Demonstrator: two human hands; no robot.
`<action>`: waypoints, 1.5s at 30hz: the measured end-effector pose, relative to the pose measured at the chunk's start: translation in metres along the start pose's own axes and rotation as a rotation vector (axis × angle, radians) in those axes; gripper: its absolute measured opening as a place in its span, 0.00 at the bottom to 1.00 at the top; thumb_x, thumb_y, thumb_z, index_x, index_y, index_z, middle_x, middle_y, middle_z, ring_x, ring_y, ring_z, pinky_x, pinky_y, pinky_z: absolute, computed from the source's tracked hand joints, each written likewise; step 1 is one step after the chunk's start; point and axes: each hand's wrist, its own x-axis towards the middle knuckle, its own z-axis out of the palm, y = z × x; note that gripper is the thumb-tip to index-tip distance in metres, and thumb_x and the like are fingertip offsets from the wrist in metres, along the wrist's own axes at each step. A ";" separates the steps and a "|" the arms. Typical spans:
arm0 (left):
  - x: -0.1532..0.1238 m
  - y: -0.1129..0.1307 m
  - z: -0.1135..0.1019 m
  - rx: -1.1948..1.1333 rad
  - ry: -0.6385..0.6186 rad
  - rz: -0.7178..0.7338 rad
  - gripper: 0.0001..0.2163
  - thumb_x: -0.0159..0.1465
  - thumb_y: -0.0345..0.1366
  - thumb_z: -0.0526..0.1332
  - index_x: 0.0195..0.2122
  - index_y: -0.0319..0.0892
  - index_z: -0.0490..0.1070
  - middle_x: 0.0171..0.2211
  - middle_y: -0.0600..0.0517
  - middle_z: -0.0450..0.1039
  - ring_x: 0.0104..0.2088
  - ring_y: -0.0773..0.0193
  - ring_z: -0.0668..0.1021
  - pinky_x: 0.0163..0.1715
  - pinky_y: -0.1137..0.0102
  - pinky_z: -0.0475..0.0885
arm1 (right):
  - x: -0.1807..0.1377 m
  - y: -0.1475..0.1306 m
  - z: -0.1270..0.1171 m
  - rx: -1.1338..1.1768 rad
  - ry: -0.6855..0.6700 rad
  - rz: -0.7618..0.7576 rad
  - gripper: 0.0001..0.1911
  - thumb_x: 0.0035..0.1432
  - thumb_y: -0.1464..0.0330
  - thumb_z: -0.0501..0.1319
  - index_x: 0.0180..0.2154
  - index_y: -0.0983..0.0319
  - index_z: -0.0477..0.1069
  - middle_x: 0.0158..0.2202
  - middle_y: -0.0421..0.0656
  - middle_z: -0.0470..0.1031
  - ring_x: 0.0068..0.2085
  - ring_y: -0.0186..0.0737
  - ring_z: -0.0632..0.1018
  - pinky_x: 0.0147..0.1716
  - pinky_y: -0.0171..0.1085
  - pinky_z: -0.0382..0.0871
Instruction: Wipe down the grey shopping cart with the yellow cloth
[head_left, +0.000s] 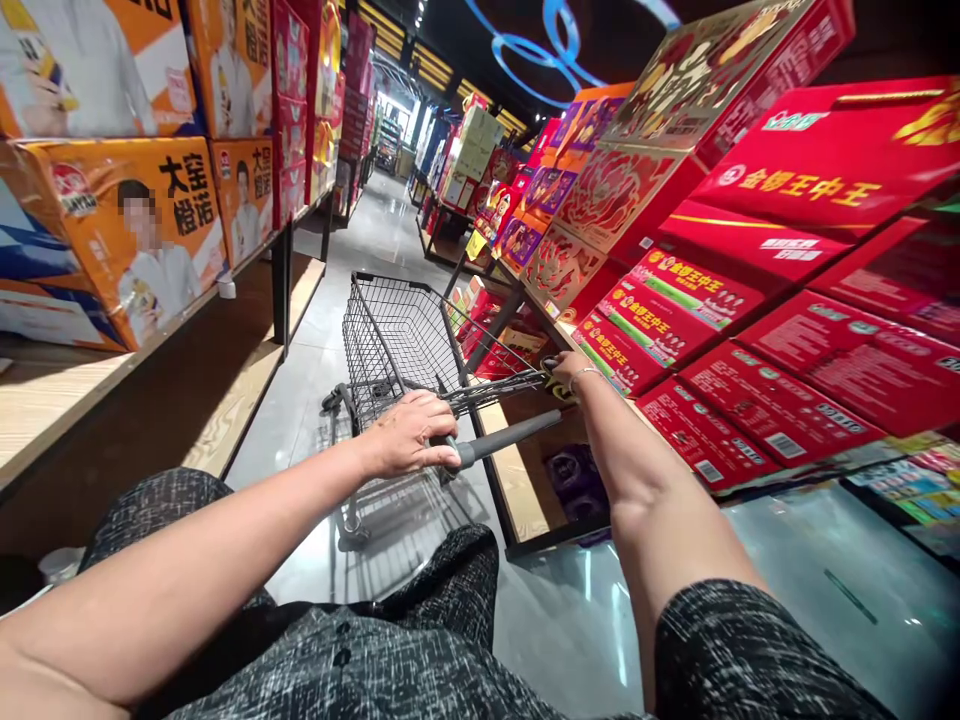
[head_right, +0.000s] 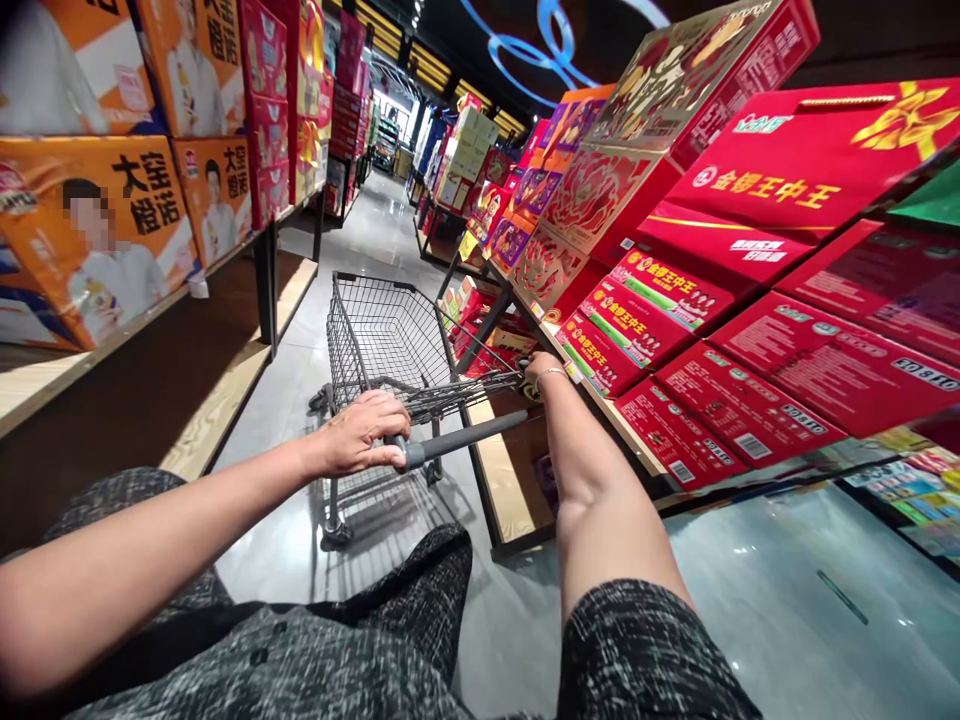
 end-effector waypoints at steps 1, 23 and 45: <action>0.000 -0.002 -0.001 -0.014 0.004 0.005 0.30 0.66 0.64 0.44 0.36 0.43 0.71 0.36 0.49 0.73 0.40 0.58 0.72 0.48 0.62 0.59 | -0.002 0.002 0.008 -0.005 -0.037 0.048 0.17 0.64 0.62 0.61 0.51 0.64 0.70 0.49 0.47 0.74 0.46 0.41 0.77 0.45 0.44 0.75; 0.028 -0.011 -0.029 -0.726 0.310 -0.593 0.50 0.50 0.62 0.67 0.66 0.44 0.45 0.68 0.34 0.44 0.63 0.43 0.63 0.52 0.53 0.69 | -0.091 -0.091 -0.021 1.059 -0.232 -0.609 0.35 0.47 0.69 0.65 0.59 0.60 0.67 0.52 0.42 0.74 0.46 0.36 0.75 0.47 0.33 0.69; 0.098 0.010 -0.005 -1.499 0.676 -0.783 0.11 0.55 0.31 0.72 0.36 0.35 0.73 0.32 0.49 0.78 0.36 0.60 0.81 0.44 0.67 0.77 | -0.110 -0.095 0.023 0.888 0.243 -0.854 0.20 0.54 0.70 0.61 0.51 0.59 0.71 0.58 0.46 0.67 0.60 0.45 0.67 0.63 0.48 0.58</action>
